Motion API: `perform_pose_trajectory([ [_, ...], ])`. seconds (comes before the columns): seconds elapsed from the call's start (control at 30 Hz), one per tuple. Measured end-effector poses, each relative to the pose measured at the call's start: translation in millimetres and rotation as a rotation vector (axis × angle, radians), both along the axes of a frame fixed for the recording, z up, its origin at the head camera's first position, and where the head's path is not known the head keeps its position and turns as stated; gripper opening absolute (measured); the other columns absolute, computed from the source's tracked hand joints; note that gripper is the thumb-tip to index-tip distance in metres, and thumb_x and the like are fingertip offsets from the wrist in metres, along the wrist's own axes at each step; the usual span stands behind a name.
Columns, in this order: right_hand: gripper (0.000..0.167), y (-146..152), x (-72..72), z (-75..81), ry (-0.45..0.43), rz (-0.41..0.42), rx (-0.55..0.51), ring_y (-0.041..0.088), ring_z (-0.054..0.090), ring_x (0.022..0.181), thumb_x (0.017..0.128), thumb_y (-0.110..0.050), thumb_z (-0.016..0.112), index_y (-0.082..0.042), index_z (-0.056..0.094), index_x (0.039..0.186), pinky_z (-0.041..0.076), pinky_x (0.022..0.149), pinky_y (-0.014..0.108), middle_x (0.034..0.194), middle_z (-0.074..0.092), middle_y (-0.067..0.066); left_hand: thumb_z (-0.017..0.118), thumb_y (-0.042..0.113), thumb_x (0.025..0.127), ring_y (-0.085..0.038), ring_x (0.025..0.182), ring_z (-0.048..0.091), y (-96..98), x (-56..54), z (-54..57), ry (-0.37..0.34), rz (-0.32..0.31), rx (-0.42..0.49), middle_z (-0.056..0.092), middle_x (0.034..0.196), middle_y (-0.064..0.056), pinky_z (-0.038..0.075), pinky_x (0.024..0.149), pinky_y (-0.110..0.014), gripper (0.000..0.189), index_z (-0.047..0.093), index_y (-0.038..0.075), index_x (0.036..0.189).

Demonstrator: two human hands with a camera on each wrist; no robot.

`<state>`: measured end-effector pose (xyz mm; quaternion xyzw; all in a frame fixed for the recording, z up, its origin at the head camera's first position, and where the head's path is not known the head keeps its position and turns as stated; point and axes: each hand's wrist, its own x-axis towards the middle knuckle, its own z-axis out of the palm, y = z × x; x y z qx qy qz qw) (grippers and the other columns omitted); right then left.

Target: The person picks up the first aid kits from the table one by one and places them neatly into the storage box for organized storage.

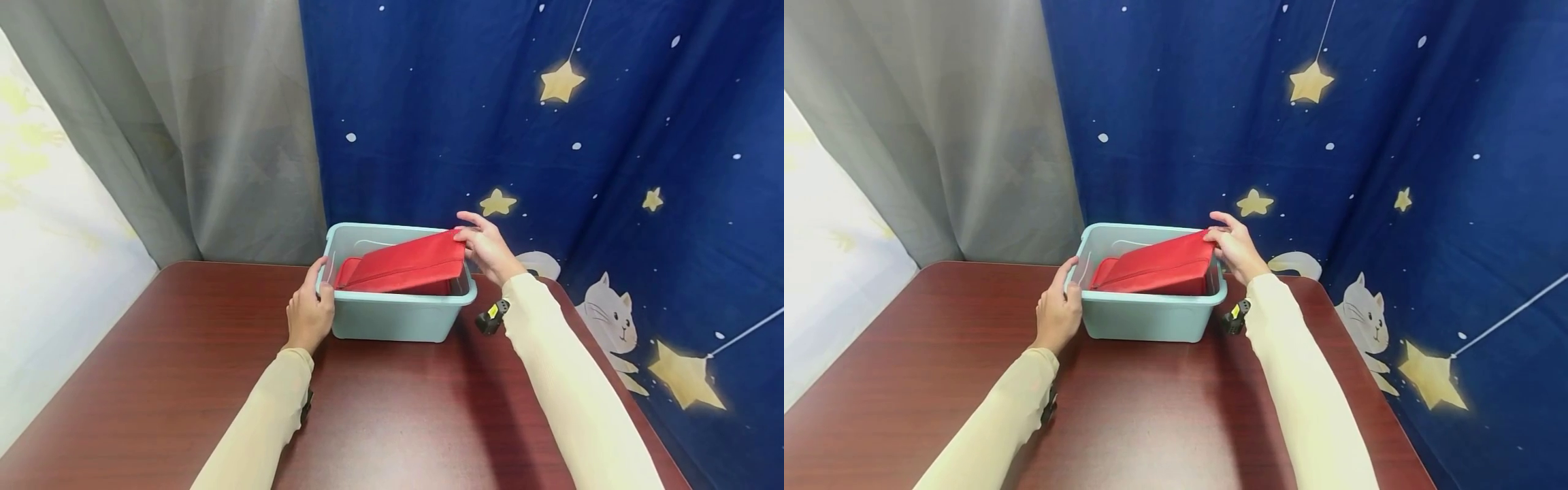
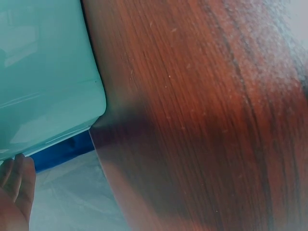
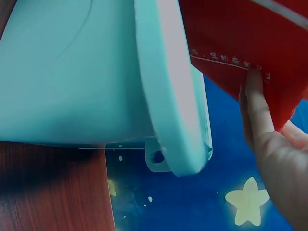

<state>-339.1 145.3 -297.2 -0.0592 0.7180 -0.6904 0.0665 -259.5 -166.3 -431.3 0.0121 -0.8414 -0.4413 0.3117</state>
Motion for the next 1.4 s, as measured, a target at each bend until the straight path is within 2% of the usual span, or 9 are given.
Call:
perform_pose_trajectory([
  [0.07,0.067,0,-0.1,1.2,0.001,-0.005,-0.068,0.027,0.054,0.116,0.091,0.007,0.045,-0.007,0.028,0.155,0.048,0.097,0.031,0.151,0.032,0.024,0.042,0.025,0.095,-0.034,0.075,0.061,0.0,-0.1,0.0,-0.002,-0.002,0.001,0.071,0.112,-0.015,0.042,0.062,-0.046,0.050,0.052,0.031,0.143],
  [0.17,0.075,0,-0.1,2.2,0.000,-0.016,-0.094,0.032,0.045,0.129,0.089,0.010,0.041,-0.009,0.020,0.158,0.039,0.107,0.037,0.156,0.023,0.023,0.042,0.025,0.095,-0.034,0.076,0.062,-0.1,0.3,0.2,-0.002,-0.002,0.008,0.070,0.112,-0.015,0.042,0.063,-0.047,0.050,0.052,0.031,0.143],
  [0.23,0.077,0,-0.4,1.7,0.000,-0.030,-0.058,0.035,0.041,0.134,0.090,0.010,0.042,-0.011,0.016,0.159,0.036,0.109,0.040,0.159,0.020,0.023,0.042,0.025,0.094,-0.034,0.077,0.062,-0.2,0.4,0.4,-0.001,-0.001,0.011,0.070,0.111,-0.015,0.042,0.063,-0.048,0.050,0.052,0.031,0.143],
  [0.33,0.077,-1,-0.4,-0.5,0.014,-0.053,0.015,0.037,0.040,0.136,0.093,0.011,0.043,-0.014,0.016,0.160,0.037,0.108,0.043,0.161,0.019,0.021,0.042,0.024,0.094,-0.034,0.076,0.061,0.1,0.3,0.6,-0.001,-0.003,0.013,0.071,0.110,-0.015,0.042,0.063,-0.047,0.050,0.052,0.031,0.143],
  [0.57,0.072,-6,-2.8,-8.7,0.063,-0.058,0.092,0.039,0.034,0.142,0.095,0.011,0.043,-0.017,0.024,0.159,0.037,0.106,0.053,0.163,0.020,0.017,0.043,0.024,0.094,-0.033,0.074,0.060,0.7,1.3,0.9,0.005,-0.004,0.013,0.071,0.107,-0.015,0.041,0.061,-0.045,0.050,0.052,0.030,0.143],
  [0.83,0.070,-9,-2.3,-9.0,0.018,-0.003,0.102,0.035,0.033,0.143,0.097,0.001,0.048,-0.013,0.019,0.160,0.030,0.113,0.047,0.164,0.014,0.018,0.042,0.024,0.094,-0.032,0.069,0.057,0.8,1.3,1.5,0.008,-0.004,0.011,0.071,0.102,-0.015,0.039,0.059,-0.043,0.051,0.052,0.031,0.143],
  [1.03,0.071,-6,-1.0,-13.0,0.001,0.019,0.089,0.027,0.022,0.149,0.099,-0.009,0.053,-0.011,0.018,0.160,0.021,0.117,0.042,0.164,0.016,0.018,0.042,0.023,0.094,-0.031,0.066,0.055,0.8,1.6,1.5,0.015,-0.003,0.012,0.071,0.096,-0.015,0.037,0.058,-0.043,0.051,0.052,0.032,0.144],
  [1.17,0.070,-4,0.9,-14.9,0.015,0.025,0.090,0.022,0.022,0.149,0.100,-0.015,0.053,-0.011,0.018,0.160,0.019,0.118,0.038,0.163,0.021,0.018,0.042,0.023,0.094,-0.032,0.067,0.056,1.0,2.0,1.0,0.014,0.000,0.007,0.071,0.100,-0.015,0.038,0.058,-0.043,0.051,0.052,0.032,0.143],
  [1.4,0.069,-1,5.6,-13.0,0.039,0.046,0.070,0.024,0.025,0.149,0.100,-0.017,0.055,-0.009,0.020,0.159,0.020,0.118,0.039,0.162,0.022,0.017,0.042,0.024,0.095,-0.034,0.075,0.061,0.6,3.3,0.7,0.014,-0.002,0.009,0.071,0.108,-0.016,0.041,0.061,-0.047,0.050,0.052,0.032,0.143],
])
